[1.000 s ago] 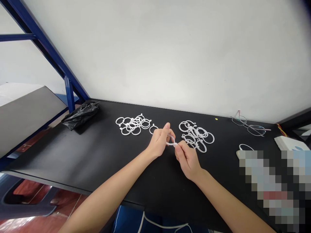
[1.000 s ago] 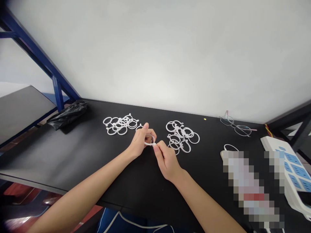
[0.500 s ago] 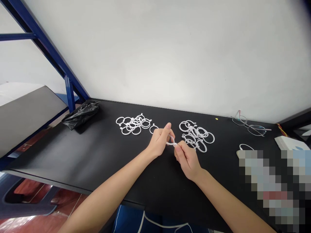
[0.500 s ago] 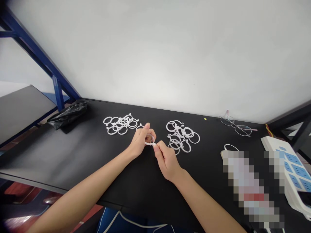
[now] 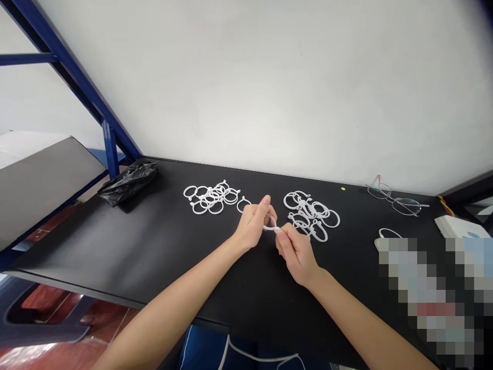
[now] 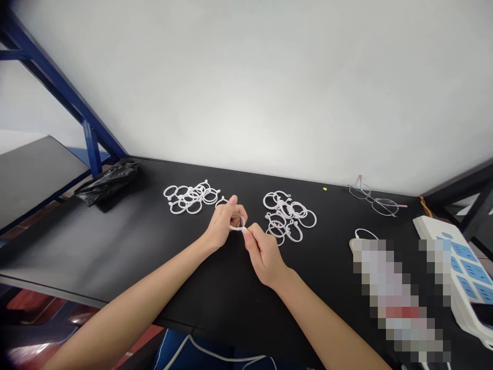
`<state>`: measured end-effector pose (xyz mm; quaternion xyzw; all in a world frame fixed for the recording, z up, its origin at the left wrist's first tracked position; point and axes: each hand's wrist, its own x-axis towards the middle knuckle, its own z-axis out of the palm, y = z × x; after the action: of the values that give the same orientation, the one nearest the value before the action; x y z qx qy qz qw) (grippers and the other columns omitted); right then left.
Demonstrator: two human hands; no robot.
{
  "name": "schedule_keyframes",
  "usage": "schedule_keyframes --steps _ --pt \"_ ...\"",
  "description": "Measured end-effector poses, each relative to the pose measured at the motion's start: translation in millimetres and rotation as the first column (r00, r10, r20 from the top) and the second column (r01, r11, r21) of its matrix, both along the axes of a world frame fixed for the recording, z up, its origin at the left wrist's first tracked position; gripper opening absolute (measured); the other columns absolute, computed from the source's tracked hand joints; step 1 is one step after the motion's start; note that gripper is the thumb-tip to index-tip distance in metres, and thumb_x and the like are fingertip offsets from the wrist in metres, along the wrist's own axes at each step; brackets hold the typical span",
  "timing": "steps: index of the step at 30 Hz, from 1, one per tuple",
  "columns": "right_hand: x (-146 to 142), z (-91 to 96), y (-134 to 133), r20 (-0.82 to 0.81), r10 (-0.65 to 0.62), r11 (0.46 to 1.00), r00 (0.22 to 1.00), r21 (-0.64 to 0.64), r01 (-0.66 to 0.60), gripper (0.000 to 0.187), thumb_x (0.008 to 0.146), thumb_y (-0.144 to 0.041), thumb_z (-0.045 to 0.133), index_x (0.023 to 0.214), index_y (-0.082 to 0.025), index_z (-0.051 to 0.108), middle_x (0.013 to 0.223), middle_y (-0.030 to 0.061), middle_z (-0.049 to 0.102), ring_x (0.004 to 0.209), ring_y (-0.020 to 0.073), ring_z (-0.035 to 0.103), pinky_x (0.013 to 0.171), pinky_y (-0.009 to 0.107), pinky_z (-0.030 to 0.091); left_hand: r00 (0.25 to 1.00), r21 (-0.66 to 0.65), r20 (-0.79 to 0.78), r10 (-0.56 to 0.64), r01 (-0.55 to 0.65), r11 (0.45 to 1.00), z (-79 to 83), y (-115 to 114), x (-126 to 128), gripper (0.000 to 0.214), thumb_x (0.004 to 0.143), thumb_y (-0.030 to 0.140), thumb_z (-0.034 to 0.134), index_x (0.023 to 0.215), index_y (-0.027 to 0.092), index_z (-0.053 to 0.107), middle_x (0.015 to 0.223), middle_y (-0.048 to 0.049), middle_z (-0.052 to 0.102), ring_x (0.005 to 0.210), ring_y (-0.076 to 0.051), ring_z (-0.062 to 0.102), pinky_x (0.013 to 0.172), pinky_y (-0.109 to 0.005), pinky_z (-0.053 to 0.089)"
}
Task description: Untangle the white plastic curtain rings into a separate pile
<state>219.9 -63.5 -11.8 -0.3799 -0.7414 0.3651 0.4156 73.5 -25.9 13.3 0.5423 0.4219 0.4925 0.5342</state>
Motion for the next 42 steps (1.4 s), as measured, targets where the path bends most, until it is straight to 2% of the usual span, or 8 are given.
schedule_keyframes --steps 9,14,21,27,32,36,40,42 --pt "-1.0 -0.6 1.0 -0.01 -0.012 1.0 1.0 0.011 0.012 0.032 0.103 -0.033 0.035 0.074 -0.023 0.038 0.055 -0.0055 0.04 0.046 0.0104 0.036 0.046 0.026 0.031 1.0 0.032 -0.012 0.002 -0.002 0.999 -0.9 -1.5 -0.3 0.068 0.092 0.065 0.031 0.055 0.015 0.056 0.04 0.0042 0.03 0.041 -0.008 0.029 0.049 -0.026 0.028" --pt "0.2 -1.4 1.4 -0.011 -0.119 0.991 0.993 0.059 0.12 0.032 0.103 -0.035 0.037 0.073 -0.022 0.041 0.056 -0.005 0.041 0.046 0.0106 0.038 0.046 0.027 0.032 0.999 0.051 -0.016 -0.039 0.04 0.998 -1.8 -1.8 0.6 0.061 0.093 0.061 0.032 0.061 0.015 0.056 0.044 0.0045 0.032 0.044 -0.01 0.035 0.049 -0.024 0.032" --pt "0.1 4.1 2.7 -0.128 -0.272 0.955 0.954 0.084 0.283 0.034 0.102 -0.035 0.041 0.071 -0.023 0.04 0.052 -0.0055 0.043 0.044 0.0105 0.041 0.046 0.026 0.034 0.968 0.15 -0.194 -0.157 0.188 0.971 4.6 -5.6 -2.9 0.033 0.085 0.05 0.06 0.085 0.018 0.056 0.057 0.0069 0.037 0.052 -0.008 0.032 0.052 -0.022 0.028" --pt "-1.6 6.9 3.9 -0.118 -0.292 0.951 0.949 0.067 0.301 0.034 0.102 -0.039 0.039 0.072 -0.023 0.042 0.051 -0.0053 0.045 0.042 0.0106 0.043 0.045 0.026 0.035 0.969 0.142 -0.223 -0.105 0.139 0.98 3.8 -5.6 -0.9 0.032 0.082 0.048 0.065 0.088 0.019 0.056 0.056 0.0076 0.038 0.052 -0.008 0.032 0.051 -0.022 0.027" --pt "-2.5 8.7 5.6 -0.072 -0.324 0.942 0.943 0.062 0.329 0.034 0.101 -0.038 0.043 0.072 -0.021 0.048 0.055 -0.0036 0.048 0.045 0.0112 0.046 0.049 0.026 0.038 0.997 0.051 -0.079 0.012 -0.008 0.999 -1.1 3.3 1.3 0.04 0.084 0.057 0.059 0.084 0.017 0.057 0.055 0.0067 0.042 0.047 -0.007 0.038 0.047 -0.02 0.032" --pt "-2.2 10.0 6.7 -0.025 -0.408 0.907 0.913 0.101 0.408 0.033 0.099 -0.037 0.046 0.071 -0.021 0.052 0.053 -0.0036 0.047 0.046 0.0119 0.045 0.05 0.027 0.038 0.995 -0.051 0.068 0.077 -0.074 0.996 -2.4 12.2 -0.6 0.049 0.087 0.063 0.049 0.08 0.015 0.06 0.053 0.0033 0.05 0.04 -0.007 0.041 0.045 -0.021 0.038" --pt "-1.2 11.3 8.0 -0.004 -0.461 0.878 0.888 0.146 0.456 0.034 0.098 -0.035 0.048 0.068 -0.021 0.053 0.055 -0.0018 0.052 0.052 0.0137 0.05 0.056 0.029 0.041 0.978 -0.168 0.17 0.123 -0.094 0.981 -2.0 15.8 -3.2 0.056 0.088 0.066 0.042 0.082 0.014 0.062 0.053 0.0021 0.052 0.039 -0.007 0.041 0.044 -0.021 0.04" --pt "-1.0 11.7 9.3 -0.012 -0.483 0.862 0.875 0.172 0.478 0.028 0.097 -0.033 0.049 0.072 -0.021 0.055 0.064 0.0008 0.059 0.061 0.0168 0.057 0.064 0.031 0.046 0.968 -0.219 0.213 0.133 -0.085 0.972 -2.7 16.5 -4.2 0.057 0.089 0.067 0.04 0.084 0.015 0.062 0.051 0.0031 0.05 0.038 -0.008 0.04 0.044 -0.021 0.041"
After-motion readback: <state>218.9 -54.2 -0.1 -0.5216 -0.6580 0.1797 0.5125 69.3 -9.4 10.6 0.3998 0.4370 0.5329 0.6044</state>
